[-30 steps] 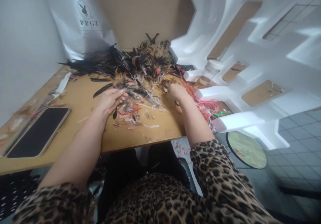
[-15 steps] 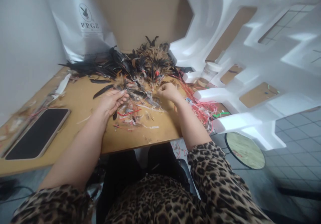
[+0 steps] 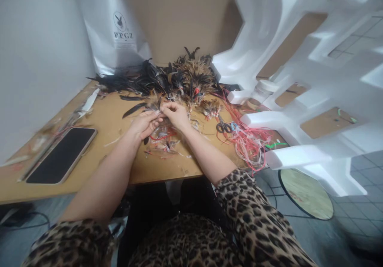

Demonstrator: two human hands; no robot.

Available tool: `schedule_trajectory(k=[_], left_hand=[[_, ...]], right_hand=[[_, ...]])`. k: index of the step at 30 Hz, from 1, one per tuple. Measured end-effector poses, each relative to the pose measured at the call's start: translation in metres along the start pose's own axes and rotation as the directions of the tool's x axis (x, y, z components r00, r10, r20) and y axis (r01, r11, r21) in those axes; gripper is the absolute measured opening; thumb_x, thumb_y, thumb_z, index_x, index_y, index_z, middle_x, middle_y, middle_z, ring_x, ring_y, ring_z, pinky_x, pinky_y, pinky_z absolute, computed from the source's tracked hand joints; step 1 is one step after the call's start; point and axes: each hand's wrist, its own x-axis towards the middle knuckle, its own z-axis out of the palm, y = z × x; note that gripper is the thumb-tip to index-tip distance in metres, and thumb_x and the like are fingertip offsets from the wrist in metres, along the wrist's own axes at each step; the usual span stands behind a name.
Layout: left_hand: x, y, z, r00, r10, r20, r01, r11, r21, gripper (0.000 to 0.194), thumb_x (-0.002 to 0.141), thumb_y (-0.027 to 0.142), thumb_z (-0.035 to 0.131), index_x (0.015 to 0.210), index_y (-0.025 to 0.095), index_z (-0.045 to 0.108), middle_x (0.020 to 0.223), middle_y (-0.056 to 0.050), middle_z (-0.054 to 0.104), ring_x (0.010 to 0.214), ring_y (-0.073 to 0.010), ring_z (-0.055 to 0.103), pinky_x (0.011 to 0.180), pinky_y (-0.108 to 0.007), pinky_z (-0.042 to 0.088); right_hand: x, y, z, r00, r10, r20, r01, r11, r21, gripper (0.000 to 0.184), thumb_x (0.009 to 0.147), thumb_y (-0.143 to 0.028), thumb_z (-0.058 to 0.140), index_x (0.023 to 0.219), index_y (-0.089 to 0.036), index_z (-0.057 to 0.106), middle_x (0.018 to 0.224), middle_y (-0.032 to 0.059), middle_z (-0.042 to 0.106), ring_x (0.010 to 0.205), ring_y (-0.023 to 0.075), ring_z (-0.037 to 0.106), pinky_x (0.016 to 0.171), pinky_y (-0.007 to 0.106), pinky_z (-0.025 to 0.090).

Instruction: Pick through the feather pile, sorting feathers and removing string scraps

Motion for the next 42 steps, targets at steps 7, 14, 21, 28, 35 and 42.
schedule_trajectory(k=[7, 14, 21, 28, 35, 42], left_hand=[[0.000, 0.000, 0.001, 1.000, -0.011, -0.003, 0.011, 1.000, 0.002, 0.006, 0.075, 0.005, 0.061, 0.072, 0.008, 0.066, 0.056, -0.003, 0.062, 0.047, -0.0049, 0.058, 0.044, -0.009, 0.045], [-0.001, 0.000, 0.000, 0.999, 0.037, -0.036, -0.030, 0.985, 0.169, 0.008, 0.070, 0.015, 0.069, 0.069, 0.008, 0.065, 0.055, -0.003, 0.061, 0.047, -0.0043, 0.054, 0.046, -0.010, 0.043], [-0.004, -0.001, 0.005, 0.995, 0.104, -0.004, -0.096, 0.932, 0.350, 0.017, 0.065, 0.024, 0.072, 0.068, 0.008, 0.066, 0.058, -0.005, 0.063, 0.047, -0.0055, 0.054, 0.046, -0.014, 0.041], [-0.004, -0.002, 0.005, 0.997, 0.075, 0.023, -0.079, 0.938, 0.338, 0.017, 0.064, 0.025, 0.073, 0.067, 0.009, 0.067, 0.058, -0.004, 0.063, 0.046, -0.0047, 0.053, 0.046, -0.014, 0.041], [-0.005, -0.002, 0.005, 0.996, 0.090, 0.011, -0.088, 0.929, 0.359, 0.014, 0.067, 0.023, 0.070, 0.064, 0.009, 0.067, 0.055, -0.004, 0.062, 0.044, -0.0043, 0.052, 0.044, -0.013, 0.039], [-0.004, 0.000, 0.004, 0.993, 0.107, -0.040, -0.085, 0.927, 0.366, 0.011, 0.071, 0.020, 0.067, 0.067, 0.010, 0.068, 0.060, -0.006, 0.065, 0.045, -0.0040, 0.052, 0.044, -0.012, 0.040]], right_hand=[[-0.001, 0.005, -0.003, 0.971, -0.238, -0.037, 0.216, 0.930, -0.297, 0.013, 0.073, -0.028, 0.061, 0.069, -0.016, 0.063, 0.075, 0.0002, 0.059, 0.078, 0.0109, 0.054, 0.079, 0.025, 0.044], [-0.005, 0.002, -0.003, 0.969, -0.245, -0.031, 0.212, 0.890, -0.403, 0.013, 0.073, -0.028, 0.061, 0.070, -0.016, 0.064, 0.079, 0.0009, 0.059, 0.082, 0.0112, 0.054, 0.080, 0.024, 0.043], [-0.005, 0.006, -0.002, 0.997, -0.034, -0.068, 0.027, 0.994, -0.104, 0.028, 0.069, -0.043, 0.064, 0.066, -0.016, 0.057, 0.065, -0.0038, 0.053, 0.063, 0.0075, 0.048, 0.066, 0.022, 0.040], [-0.008, 0.004, 0.001, 0.990, 0.099, -0.105, -0.084, 0.987, 0.140, 0.026, 0.062, -0.037, 0.069, 0.061, -0.017, 0.054, 0.058, -0.0065, 0.047, 0.056, 0.0055, 0.041, 0.059, 0.021, 0.036], [-0.007, 0.005, 0.002, 0.987, 0.140, -0.080, -0.127, 0.981, 0.148, 0.028, 0.060, -0.040, 0.071, 0.062, -0.016, 0.056, 0.056, -0.0060, 0.050, 0.054, 0.0053, 0.042, 0.057, 0.020, 0.037], [0.003, -0.028, -0.055, 0.998, 0.059, -0.039, -0.065, 0.976, -0.209, 0.028, 0.064, -0.036, 0.066, 0.078, -0.012, 0.066, 0.065, -0.0012, 0.060, 0.058, 0.0065, 0.048, 0.062, 0.021, 0.040]])
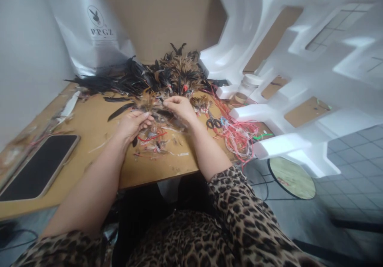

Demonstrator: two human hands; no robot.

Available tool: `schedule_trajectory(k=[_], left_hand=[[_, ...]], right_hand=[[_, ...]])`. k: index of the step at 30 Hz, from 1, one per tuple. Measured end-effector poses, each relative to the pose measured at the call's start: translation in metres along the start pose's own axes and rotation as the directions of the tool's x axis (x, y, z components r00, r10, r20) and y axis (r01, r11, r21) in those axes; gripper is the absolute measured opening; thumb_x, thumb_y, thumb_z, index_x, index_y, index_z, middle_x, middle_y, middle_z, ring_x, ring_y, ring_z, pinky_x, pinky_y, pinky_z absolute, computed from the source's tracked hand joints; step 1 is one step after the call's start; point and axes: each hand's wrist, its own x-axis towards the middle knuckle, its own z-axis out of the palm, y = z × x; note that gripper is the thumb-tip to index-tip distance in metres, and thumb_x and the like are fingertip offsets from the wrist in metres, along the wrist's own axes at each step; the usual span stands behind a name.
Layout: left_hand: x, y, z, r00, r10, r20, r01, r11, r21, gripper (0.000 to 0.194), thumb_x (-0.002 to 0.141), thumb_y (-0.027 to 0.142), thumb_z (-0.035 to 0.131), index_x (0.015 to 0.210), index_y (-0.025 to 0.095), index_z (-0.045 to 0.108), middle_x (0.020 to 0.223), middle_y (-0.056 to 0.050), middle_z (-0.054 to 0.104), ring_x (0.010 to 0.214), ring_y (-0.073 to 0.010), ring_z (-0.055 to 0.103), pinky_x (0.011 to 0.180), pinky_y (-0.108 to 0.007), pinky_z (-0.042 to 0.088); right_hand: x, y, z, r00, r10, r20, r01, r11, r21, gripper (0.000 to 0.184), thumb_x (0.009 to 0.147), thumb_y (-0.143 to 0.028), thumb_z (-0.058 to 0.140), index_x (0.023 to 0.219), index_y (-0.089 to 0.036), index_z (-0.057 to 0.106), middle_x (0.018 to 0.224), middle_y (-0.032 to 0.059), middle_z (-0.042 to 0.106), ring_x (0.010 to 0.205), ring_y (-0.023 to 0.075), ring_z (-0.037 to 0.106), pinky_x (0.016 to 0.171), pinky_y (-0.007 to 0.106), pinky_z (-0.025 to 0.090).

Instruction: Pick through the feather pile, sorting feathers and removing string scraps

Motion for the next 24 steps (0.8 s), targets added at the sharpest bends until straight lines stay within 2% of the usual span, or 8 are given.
schedule_trajectory(k=[3, 6, 8, 10, 13, 18, 22, 24], left_hand=[[0.002, -0.001, -0.001, 1.000, -0.003, 0.000, 0.003, 1.000, -0.016, 0.010, 0.070, 0.019, 0.067, 0.066, 0.010, 0.069, 0.063, -0.007, 0.066, 0.045, -0.0041, 0.053, 0.043, -0.012, 0.041], [0.003, -0.002, -0.002, 1.000, 0.001, -0.010, -0.002, 0.999, -0.039, 0.009, 0.069, 0.019, 0.068, 0.066, 0.011, 0.069, 0.064, -0.007, 0.067, 0.045, -0.0045, 0.053, 0.042, -0.013, 0.040], [0.003, -0.002, -0.002, 1.000, -0.004, -0.015, 0.003, 0.999, -0.036, 0.009, 0.070, 0.019, 0.067, 0.065, 0.011, 0.068, 0.062, -0.007, 0.067, 0.044, -0.0047, 0.053, 0.041, -0.013, 0.040], [0.003, -0.002, -0.002, 1.000, -0.018, -0.020, 0.018, 0.999, -0.030, 0.009, 0.070, 0.019, 0.067, 0.065, 0.011, 0.068, 0.060, -0.006, 0.066, 0.043, -0.0046, 0.052, 0.041, -0.013, 0.040], [0.003, -0.002, -0.003, 0.999, -0.030, -0.030, 0.029, 0.999, -0.027, 0.009, 0.069, 0.019, 0.068, 0.065, 0.011, 0.067, 0.060, -0.006, 0.065, 0.044, -0.0043, 0.052, 0.042, -0.012, 0.041], [0.003, -0.003, -0.004, 0.999, -0.003, -0.045, 0.001, 0.999, -0.033, 0.009, 0.069, 0.020, 0.069, 0.068, 0.011, 0.067, 0.062, -0.005, 0.066, 0.047, -0.0041, 0.053, 0.046, -0.012, 0.042], [0.002, -0.002, -0.003, 0.999, -0.001, -0.049, -0.002, 0.998, -0.058, 0.009, 0.068, 0.019, 0.069, 0.068, 0.011, 0.067, 0.064, -0.004, 0.066, 0.047, -0.0036, 0.053, 0.046, -0.011, 0.042], [0.001, -0.001, -0.002, 0.999, -0.008, -0.049, 0.005, 0.998, -0.065, 0.009, 0.069, 0.019, 0.069, 0.068, 0.010, 0.068, 0.064, -0.004, 0.066, 0.047, -0.0032, 0.053, 0.045, -0.011, 0.041]], right_hand=[[0.000, -0.004, -0.036, 1.000, -0.009, 0.003, 0.009, 0.913, -0.408, 0.021, 0.069, -0.030, 0.060, 0.072, -0.011, 0.067, 0.064, 0.0008, 0.061, 0.059, 0.0086, 0.051, 0.063, 0.022, 0.041], [-0.004, -0.004, -0.057, 0.998, 0.062, 0.007, -0.035, 0.641, -0.766, 0.018, 0.068, -0.026, 0.058, 0.067, -0.011, 0.068, 0.066, 0.0057, 0.064, 0.066, 0.0139, 0.057, 0.065, 0.024, 0.041], [-0.006, -0.004, -0.062, 0.989, 0.143, -0.024, -0.090, 0.472, -0.877, 0.017, 0.067, -0.024, 0.059, 0.072, -0.011, 0.070, 0.075, 0.0106, 0.067, 0.072, 0.0179, 0.061, 0.067, 0.025, 0.042], [-0.008, -0.004, -0.061, 0.976, 0.210, -0.051, -0.129, 0.378, -0.917, 0.020, 0.068, -0.022, 0.058, 0.079, -0.012, 0.071, 0.084, 0.0141, 0.069, 0.079, 0.0211, 0.063, 0.068, 0.027, 0.044], [-0.009, -0.007, -0.057, 0.966, 0.255, -0.052, -0.140, 0.339, -0.930, 0.024, 0.068, -0.018, 0.057, 0.087, -0.015, 0.071, 0.093, 0.0145, 0.070, 0.085, 0.0236, 0.065, 0.070, 0.028, 0.046], [-0.011, -0.011, -0.050, 0.958, 0.284, -0.034, -0.135, 0.344, -0.929, 0.026, 0.065, -0.020, 0.062, 0.090, -0.016, 0.071, 0.098, 0.0145, 0.069, 0.088, 0.0241, 0.065, 0.071, 0.028, 0.046], [-0.012, -0.012, -0.045, 0.947, 0.321, -0.029, -0.140, 0.328, -0.934, 0.028, 0.061, -0.024, 0.065, 0.087, -0.014, 0.071, 0.093, 0.0149, 0.069, 0.080, 0.0238, 0.064, 0.064, 0.029, 0.045], [-0.011, -0.009, -0.041, 0.944, 0.329, 0.015, -0.109, 0.356, -0.928, 0.025, 0.060, -0.027, 0.066, 0.081, -0.014, 0.071, 0.087, 0.0129, 0.069, 0.074, 0.0209, 0.063, 0.060, 0.027, 0.043]])
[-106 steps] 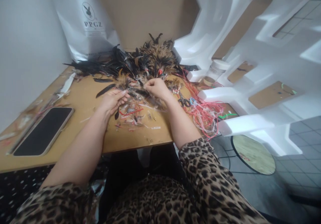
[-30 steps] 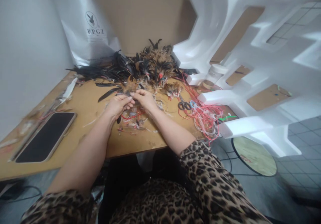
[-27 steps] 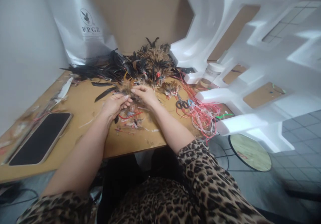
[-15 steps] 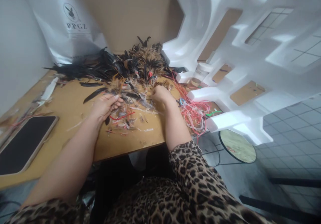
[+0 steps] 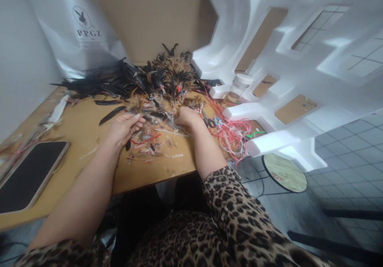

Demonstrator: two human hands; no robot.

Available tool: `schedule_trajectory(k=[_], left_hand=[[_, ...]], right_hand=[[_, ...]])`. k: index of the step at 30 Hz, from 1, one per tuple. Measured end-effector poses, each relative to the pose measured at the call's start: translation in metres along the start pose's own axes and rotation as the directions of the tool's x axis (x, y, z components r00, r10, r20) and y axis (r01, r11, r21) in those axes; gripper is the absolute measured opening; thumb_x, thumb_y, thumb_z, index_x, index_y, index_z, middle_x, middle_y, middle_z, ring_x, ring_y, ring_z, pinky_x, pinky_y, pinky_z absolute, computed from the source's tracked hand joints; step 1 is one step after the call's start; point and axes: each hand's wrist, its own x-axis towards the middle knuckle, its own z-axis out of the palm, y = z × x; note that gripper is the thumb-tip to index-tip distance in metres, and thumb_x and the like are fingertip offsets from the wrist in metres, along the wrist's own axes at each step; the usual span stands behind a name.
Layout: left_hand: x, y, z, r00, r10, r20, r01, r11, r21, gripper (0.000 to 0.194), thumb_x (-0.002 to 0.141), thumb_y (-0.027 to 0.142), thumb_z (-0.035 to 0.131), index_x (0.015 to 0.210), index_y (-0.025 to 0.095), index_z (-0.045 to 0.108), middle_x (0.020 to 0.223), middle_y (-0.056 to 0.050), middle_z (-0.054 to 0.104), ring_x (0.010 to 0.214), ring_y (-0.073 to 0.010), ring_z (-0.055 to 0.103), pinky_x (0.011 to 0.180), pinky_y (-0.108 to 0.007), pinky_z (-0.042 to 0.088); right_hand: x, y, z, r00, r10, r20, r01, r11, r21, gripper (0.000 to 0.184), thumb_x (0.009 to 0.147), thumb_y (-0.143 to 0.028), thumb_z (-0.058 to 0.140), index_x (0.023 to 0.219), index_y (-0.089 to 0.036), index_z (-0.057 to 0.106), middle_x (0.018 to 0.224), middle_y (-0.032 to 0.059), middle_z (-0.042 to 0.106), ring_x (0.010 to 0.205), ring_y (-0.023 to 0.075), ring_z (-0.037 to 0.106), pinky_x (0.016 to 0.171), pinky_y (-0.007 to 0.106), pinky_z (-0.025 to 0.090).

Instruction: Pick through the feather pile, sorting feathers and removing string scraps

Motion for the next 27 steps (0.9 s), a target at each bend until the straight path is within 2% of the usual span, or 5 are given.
schedule_trajectory(k=[6, 13, 15, 21, 27], left_hand=[[0.002, -0.002, -0.002, 0.999, 0.026, 0.022, -0.026, 1.000, -0.011, 0.010, 0.067, 0.021, 0.070, 0.068, 0.011, 0.067, 0.065, -0.005, 0.067, 0.048, -0.0039, 0.054, 0.046, -0.011, 0.042], [0.003, -0.004, -0.004, 1.000, 0.025, 0.008, -0.026, 1.000, 0.008, 0.011, 0.068, 0.022, 0.070, 0.070, 0.012, 0.067, 0.067, -0.005, 0.067, 0.049, -0.0040, 0.054, 0.048, -0.012, 0.043], [0.003, -0.004, -0.003, 1.000, 0.022, 0.012, -0.022, 1.000, 0.003, 0.012, 0.067, 0.023, 0.070, 0.069, 0.012, 0.067, 0.067, -0.005, 0.067, 0.049, -0.0039, 0.054, 0.048, -0.012, 0.043], [0.002, -0.003, -0.003, 1.000, 0.016, 0.019, -0.016, 1.000, -0.021, 0.010, 0.068, 0.022, 0.069, 0.068, 0.012, 0.067, 0.064, -0.005, 0.066, 0.049, -0.0041, 0.054, 0.047, -0.012, 0.043], [0.002, -0.003, -0.003, 1.000, 0.007, -0.018, -0.008, 1.000, -0.028, 0.010, 0.069, 0.022, 0.068, 0.069, 0.012, 0.066, 0.068, -0.005, 0.068, 0.050, -0.0041, 0.054, 0.049, -0.013, 0.043]], right_hand=[[0.012, -0.006, 0.017, 0.960, -0.256, -0.116, 0.278, 0.926, 0.257, 0.026, 0.064, -0.041, 0.065, 0.076, -0.017, 0.068, 0.072, 0.0013, 0.066, 0.067, 0.0123, 0.057, 0.060, 0.021, 0.039], [0.010, 0.003, 0.009, 0.978, 0.060, -0.198, -0.020, 0.980, 0.198, 0.020, 0.067, -0.027, 0.060, 0.082, -0.018, 0.068, 0.083, 0.0060, 0.068, 0.073, 0.0151, 0.058, 0.066, 0.024, 0.041], [0.010, 0.002, 0.010, 0.979, 0.057, -0.194, -0.017, 0.980, 0.199, 0.018, 0.067, -0.024, 0.059, 0.080, -0.017, 0.069, 0.082, 0.0059, 0.068, 0.073, 0.0145, 0.058, 0.067, 0.023, 0.041], [0.012, -0.004, 0.014, 0.961, -0.232, -0.148, 0.271, 0.892, 0.361, 0.018, 0.072, -0.024, 0.054, 0.071, -0.013, 0.068, 0.066, 0.0010, 0.063, 0.065, 0.0094, 0.055, 0.061, 0.018, 0.037], [0.015, 0.000, 0.018, 0.972, 0.020, -0.235, 0.041, 0.967, 0.253, 0.018, 0.074, -0.025, 0.053, 0.078, -0.018, 0.068, 0.080, 0.0038, 0.067, 0.070, 0.0132, 0.057, 0.065, 0.022, 0.040]])
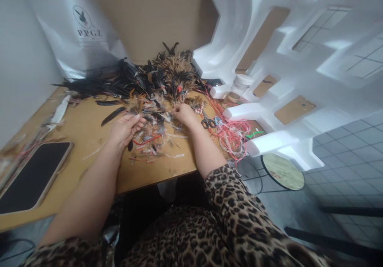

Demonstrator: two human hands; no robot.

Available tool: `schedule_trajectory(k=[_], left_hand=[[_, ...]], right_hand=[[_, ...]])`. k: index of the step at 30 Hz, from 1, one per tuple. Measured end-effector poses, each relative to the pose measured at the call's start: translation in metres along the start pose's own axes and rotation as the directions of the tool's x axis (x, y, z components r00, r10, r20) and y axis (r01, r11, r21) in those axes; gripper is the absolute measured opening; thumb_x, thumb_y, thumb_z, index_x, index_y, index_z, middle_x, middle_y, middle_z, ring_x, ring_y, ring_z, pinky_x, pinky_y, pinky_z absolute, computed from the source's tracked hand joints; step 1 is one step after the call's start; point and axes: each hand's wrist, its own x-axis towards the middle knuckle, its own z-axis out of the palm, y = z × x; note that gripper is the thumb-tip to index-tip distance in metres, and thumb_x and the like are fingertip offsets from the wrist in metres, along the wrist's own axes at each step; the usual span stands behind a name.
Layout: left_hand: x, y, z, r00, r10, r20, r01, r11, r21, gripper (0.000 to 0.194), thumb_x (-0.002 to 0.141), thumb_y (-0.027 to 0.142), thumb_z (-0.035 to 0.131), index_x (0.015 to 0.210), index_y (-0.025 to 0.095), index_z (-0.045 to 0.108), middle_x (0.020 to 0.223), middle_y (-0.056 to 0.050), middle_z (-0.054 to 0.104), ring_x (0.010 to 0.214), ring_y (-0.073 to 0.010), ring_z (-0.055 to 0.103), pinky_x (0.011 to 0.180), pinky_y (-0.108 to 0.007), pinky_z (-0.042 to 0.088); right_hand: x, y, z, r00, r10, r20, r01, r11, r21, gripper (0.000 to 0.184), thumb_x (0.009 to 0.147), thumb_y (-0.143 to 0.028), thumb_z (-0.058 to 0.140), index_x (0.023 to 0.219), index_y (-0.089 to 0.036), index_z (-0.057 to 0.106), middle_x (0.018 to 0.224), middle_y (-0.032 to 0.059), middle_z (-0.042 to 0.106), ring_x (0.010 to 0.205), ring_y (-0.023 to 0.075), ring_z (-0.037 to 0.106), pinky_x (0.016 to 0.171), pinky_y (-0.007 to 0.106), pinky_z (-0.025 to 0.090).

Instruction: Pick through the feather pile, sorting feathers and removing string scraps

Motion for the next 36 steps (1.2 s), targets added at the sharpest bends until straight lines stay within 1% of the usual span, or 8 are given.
schedule_trajectory(k=[8, 12, 16, 21, 26, 29, 32, 36], left_hand=[[0.000, -0.001, 0.001, 0.999, -0.041, -0.014, 0.041, 0.999, -0.033, 0.009, 0.069, 0.021, 0.068, 0.071, 0.012, 0.066, 0.069, -0.005, 0.067, 0.051, -0.0036, 0.055, 0.050, -0.012, 0.043], [-0.001, 0.000, 0.001, 0.999, -0.047, -0.005, 0.047, 0.995, -0.087, 0.010, 0.068, 0.020, 0.069, 0.071, 0.011, 0.066, 0.067, -0.004, 0.067, 0.051, -0.0034, 0.055, 0.049, -0.012, 0.044], [-0.001, 0.001, 0.000, 0.995, -0.096, -0.007, 0.094, 0.983, -0.157, 0.007, 0.070, 0.018, 0.068, 0.074, 0.012, 0.065, 0.068, -0.003, 0.067, 0.051, -0.0026, 0.055, 0.049, -0.010, 0.043], [-0.003, 0.003, 0.003, 0.981, -0.179, 0.068, 0.190, 0.957, -0.218, 0.002, 0.074, 0.013, 0.065, 0.075, 0.011, 0.064, 0.081, -0.008, 0.070, 0.056, -0.0036, 0.058, 0.049, -0.010, 0.045], [-0.005, 0.003, 0.005, 0.965, -0.215, 0.149, 0.251, 0.923, -0.291, 0.004, 0.077, 0.008, 0.060, 0.076, 0.010, 0.063, 0.087, -0.011, 0.071, 0.061, -0.0057, 0.062, 0.052, -0.011, 0.047], [-0.004, 0.003, 0.005, 0.963, -0.225, 0.149, 0.264, 0.897, -0.354, 0.008, 0.078, 0.005, 0.058, 0.077, 0.010, 0.063, 0.077, -0.007, 0.069, 0.063, -0.0067, 0.062, 0.052, -0.011, 0.047], [0.000, 0.001, 0.002, 0.968, -0.204, 0.148, 0.247, 0.884, -0.398, 0.011, 0.078, 0.004, 0.057, 0.076, 0.010, 0.065, 0.066, -0.003, 0.064, 0.058, -0.0056, 0.061, 0.052, -0.011, 0.047], [0.005, -0.004, -0.003, 0.982, -0.132, 0.138, 0.176, 0.904, -0.389, 0.007, 0.076, 0.007, 0.061, 0.074, 0.010, 0.068, 0.062, -0.003, 0.063, 0.054, -0.0043, 0.057, 0.050, -0.011, 0.045]], right_hand=[[0.016, -0.001, 0.034, 1.000, 0.007, -0.011, -0.008, 1.000, -0.029, 0.025, 0.075, -0.038, 0.057, 0.086, -0.020, 0.069, 0.094, 0.0089, 0.069, 0.087, 0.0204, 0.062, 0.074, 0.028, 0.044], [0.023, 0.001, 0.035, 0.997, -0.045, -0.070, 0.060, 0.970, 0.235, 0.019, 0.076, -0.029, 0.054, 0.077, -0.016, 0.068, 0.084, 0.0054, 0.068, 0.079, 0.0146, 0.061, 0.074, 0.024, 0.044], [0.024, -0.002, 0.027, 0.992, 0.033, -0.121, 0.063, 0.704, 0.707, 0.020, 0.072, -0.032, 0.059, 0.076, -0.012, 0.063, 0.069, -0.0001, 0.063, 0.062, 0.0076, 0.053, 0.066, 0.020, 0.043], [0.016, -0.016, 0.028, 0.998, 0.033, -0.047, 0.029, 0.417, 0.908, 0.026, 0.067, -0.036, 0.064, 0.078, -0.014, 0.058, 0.063, -0.0033, 0.058, 0.051, 0.0058, 0.046, 0.056, 0.020, 0.040], [-0.002, -0.033, 0.039, 0.945, -0.180, -0.274, 0.328, 0.561, 0.760, 0.023, 0.075, -0.037, 0.059, 0.080, -0.015, 0.059, 0.074, 0.0012, 0.061, 0.067, 0.0099, 0.055, 0.068, 0.024, 0.046], [-0.013, -0.039, 0.042, 0.804, -0.449, -0.389, 0.594, 0.617, 0.516, 0.020, 0.082, -0.033, 0.053, 0.081, -0.016, 0.063, 0.090, 0.0061, 0.062, 0.089, 0.0132, 0.057, 0.083, 0.028, 0.046], [-0.021, -0.042, 0.042, 0.680, -0.635, -0.367, 0.733, 0.599, 0.323, 0.019, 0.085, -0.030, 0.051, 0.084, -0.018, 0.065, 0.100, 0.0084, 0.059, 0.099, 0.0143, 0.054, 0.088, 0.029, 0.044], [-0.023, -0.042, 0.044, 0.682, -0.666, -0.302, 0.731, 0.609, 0.308, 0.019, 0.085, -0.030, 0.051, 0.088, -0.019, 0.066, 0.104, 0.0087, 0.057, 0.101, 0.0148, 0.054, 0.089, 0.029, 0.044]])
